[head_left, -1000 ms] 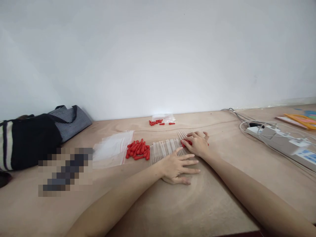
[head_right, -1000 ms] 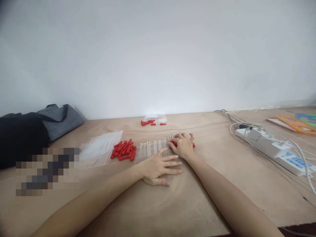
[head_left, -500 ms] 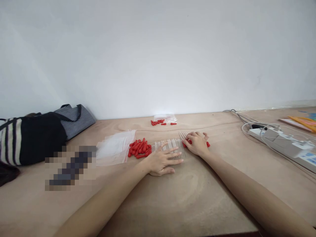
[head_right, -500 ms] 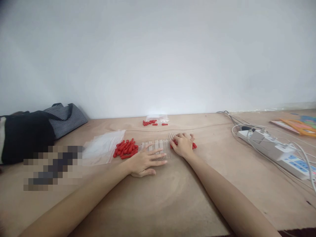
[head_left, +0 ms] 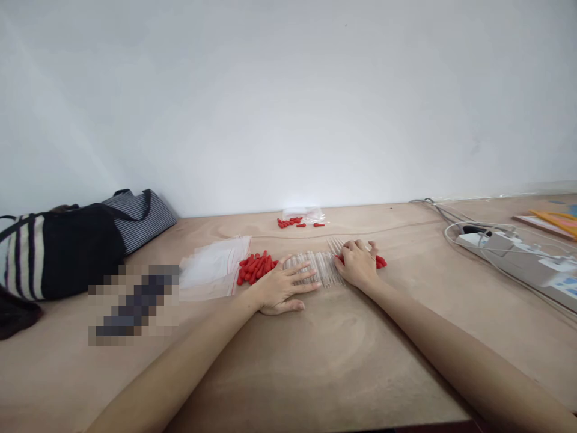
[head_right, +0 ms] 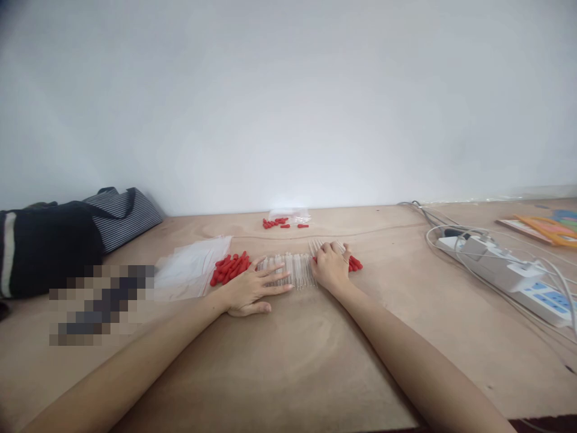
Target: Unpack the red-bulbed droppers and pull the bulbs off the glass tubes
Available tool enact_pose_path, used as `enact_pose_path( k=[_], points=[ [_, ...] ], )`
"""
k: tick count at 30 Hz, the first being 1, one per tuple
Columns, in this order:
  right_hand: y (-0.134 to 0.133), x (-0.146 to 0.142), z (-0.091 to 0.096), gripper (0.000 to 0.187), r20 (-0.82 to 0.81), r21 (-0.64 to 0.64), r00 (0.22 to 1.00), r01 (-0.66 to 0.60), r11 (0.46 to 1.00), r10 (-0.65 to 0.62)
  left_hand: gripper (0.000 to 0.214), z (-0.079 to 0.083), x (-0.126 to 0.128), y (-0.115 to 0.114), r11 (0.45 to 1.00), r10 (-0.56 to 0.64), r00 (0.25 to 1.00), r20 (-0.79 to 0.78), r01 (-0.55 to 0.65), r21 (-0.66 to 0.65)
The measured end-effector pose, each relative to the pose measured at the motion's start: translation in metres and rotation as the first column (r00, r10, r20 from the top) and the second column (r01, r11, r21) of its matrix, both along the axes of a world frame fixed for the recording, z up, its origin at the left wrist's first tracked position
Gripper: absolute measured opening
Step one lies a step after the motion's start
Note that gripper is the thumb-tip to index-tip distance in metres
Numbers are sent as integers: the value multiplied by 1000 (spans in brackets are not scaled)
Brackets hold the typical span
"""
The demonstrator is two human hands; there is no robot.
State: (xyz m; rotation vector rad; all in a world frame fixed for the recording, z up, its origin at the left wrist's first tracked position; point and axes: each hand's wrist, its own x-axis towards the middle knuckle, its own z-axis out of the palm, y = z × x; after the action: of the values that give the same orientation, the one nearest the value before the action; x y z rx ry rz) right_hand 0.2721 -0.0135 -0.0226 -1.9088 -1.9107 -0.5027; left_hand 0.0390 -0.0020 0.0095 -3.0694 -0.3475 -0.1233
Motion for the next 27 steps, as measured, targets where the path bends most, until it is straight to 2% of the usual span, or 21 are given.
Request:
enact_pose_path(
  k=[6,10,13,15,18,22,25,27],
  points=[
    [-4,-4,-1,29,-23,6,999,50,999,-49,43,-5,-17,-18,994,111,983,146,-111,-11],
    [-4,-8,5,29,-12,-32,998,61,998,-62,44,-3,-27,-40,988,37,994,104,-21,-155],
    [5,-10,13,26,-67,-173,990,114,978,-127,47,1,-30,-50,966,-27,997,74,45,-253],
    [15,-10,18,24,-118,-283,974,156,946,-195,47,2,-29,-52,960,-32,997,73,51,-275],
    [31,-7,22,18,-168,-372,954,171,912,-247,45,2,-28,-51,960,-20,997,71,39,-277],
    [43,-3,29,9,-252,-423,935,125,897,-250,45,1,-29,-50,963,-20,997,76,40,-265],
    [37,-1,37,20,-352,-411,914,46,910,-204,43,-3,-29,-50,968,-16,990,144,51,-246],
    [25,-2,41,31,-437,-377,891,-55,924,-125,38,-9,-27,-49,972,31,957,288,38,-233]
  ],
)
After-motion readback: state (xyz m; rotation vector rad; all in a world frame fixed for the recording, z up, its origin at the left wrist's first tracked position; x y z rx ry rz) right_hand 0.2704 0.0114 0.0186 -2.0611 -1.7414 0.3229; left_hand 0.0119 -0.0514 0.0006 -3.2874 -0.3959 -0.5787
